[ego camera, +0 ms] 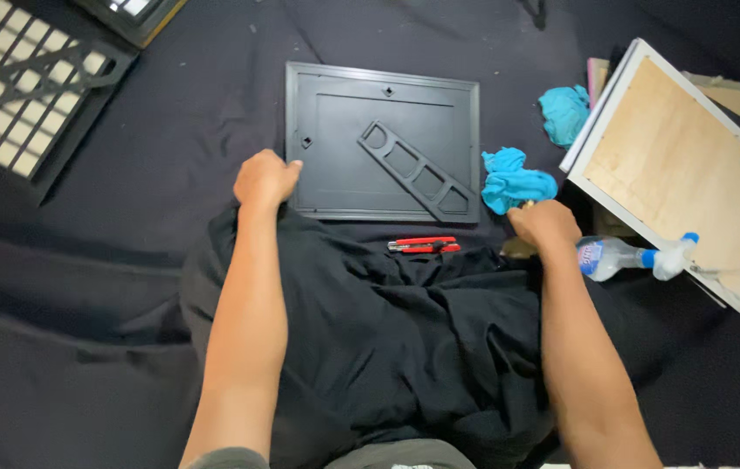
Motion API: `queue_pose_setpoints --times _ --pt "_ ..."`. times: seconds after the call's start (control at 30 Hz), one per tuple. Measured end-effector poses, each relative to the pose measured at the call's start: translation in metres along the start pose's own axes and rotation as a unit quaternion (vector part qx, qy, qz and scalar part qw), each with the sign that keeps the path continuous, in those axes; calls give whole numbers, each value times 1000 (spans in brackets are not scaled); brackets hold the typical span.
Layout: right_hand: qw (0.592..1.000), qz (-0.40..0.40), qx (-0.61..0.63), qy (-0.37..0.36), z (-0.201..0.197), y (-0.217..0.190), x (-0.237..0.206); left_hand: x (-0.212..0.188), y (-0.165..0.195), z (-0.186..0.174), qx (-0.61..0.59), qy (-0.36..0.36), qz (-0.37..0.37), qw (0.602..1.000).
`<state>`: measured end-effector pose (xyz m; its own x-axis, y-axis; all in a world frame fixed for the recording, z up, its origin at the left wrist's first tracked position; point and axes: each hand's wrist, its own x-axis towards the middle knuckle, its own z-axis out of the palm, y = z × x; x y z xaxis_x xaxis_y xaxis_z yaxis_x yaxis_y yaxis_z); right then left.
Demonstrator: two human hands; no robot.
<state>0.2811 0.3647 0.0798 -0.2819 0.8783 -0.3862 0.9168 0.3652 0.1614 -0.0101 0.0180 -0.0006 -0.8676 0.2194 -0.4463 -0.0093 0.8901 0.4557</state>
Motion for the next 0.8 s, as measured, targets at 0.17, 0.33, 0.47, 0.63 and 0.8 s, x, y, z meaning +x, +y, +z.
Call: queue_pose_setpoints --times 0.17,0.33,0.47,0.63,0.8 --pt "981 -39 169 83 4 -14 -46 -1 3 -3 18 -33 5 999" --pt "878 -93 355 307 15 -22 -58 -3 6 -5 9 -52 0 999" --pt "838 -201 428 272 23 -37 -59 0 8 -5 14 -56 -19 998" --pt "830 -191 503 145 30 -55 -32 1 8 -5 7 -72 -9 997" --pt "890 -191 280 305 16 -40 -9 0 11 -10 -2 -61 -20 998"
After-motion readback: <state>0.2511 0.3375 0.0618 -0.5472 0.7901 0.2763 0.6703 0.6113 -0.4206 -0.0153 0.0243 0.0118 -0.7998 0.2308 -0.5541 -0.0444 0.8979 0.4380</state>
